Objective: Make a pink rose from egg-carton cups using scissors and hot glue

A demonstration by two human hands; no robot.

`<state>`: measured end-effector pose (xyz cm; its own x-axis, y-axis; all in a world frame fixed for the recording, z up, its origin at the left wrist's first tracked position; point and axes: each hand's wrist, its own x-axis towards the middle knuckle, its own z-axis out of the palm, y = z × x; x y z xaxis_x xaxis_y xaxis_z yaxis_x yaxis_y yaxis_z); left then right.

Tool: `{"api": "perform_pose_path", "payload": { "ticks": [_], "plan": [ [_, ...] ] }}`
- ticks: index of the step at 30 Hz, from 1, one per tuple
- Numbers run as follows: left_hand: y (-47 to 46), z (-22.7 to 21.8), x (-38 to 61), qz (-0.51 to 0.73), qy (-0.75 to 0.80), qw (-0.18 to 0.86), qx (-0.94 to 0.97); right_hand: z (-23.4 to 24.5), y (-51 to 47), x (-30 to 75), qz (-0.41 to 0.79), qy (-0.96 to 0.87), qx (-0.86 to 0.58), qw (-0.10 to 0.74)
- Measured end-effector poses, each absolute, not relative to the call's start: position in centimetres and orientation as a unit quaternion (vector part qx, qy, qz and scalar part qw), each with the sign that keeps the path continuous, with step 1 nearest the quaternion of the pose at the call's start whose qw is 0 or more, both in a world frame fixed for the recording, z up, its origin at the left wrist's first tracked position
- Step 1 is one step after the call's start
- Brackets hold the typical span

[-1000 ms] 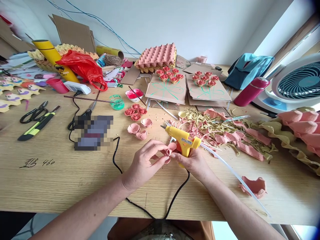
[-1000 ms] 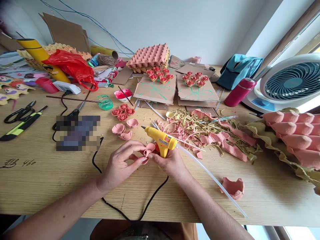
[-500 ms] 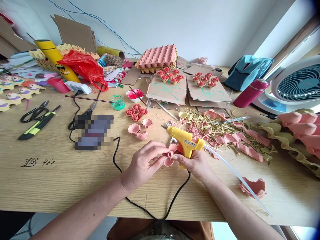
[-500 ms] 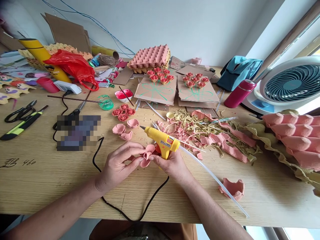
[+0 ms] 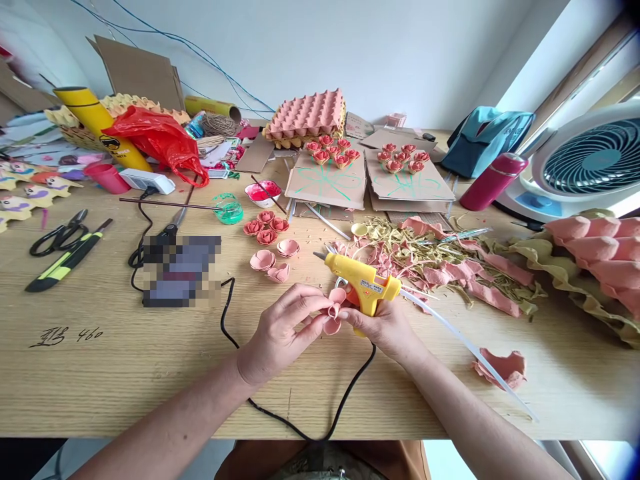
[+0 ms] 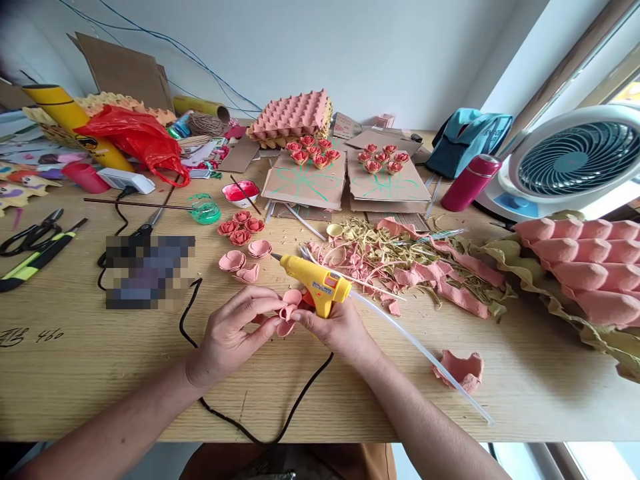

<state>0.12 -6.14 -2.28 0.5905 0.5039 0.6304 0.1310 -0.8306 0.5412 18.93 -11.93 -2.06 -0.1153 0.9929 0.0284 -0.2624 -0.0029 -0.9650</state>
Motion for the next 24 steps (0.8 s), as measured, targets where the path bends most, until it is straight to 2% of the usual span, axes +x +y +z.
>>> {"api": "perform_pose_path", "payload": {
  "ticks": [16,24],
  "plan": [
    [-6.4,-2.4,0.2,0.402,0.192,0.193,0.874,-3.0,-12.0,19.0,0.559,-0.453,-0.435,0.541],
    [-6.3,-2.1,0.1,0.376,0.184,0.24,0.876,-3.5,-11.9,18.9,0.553,-0.462,-0.43,0.545]
  ]
}}
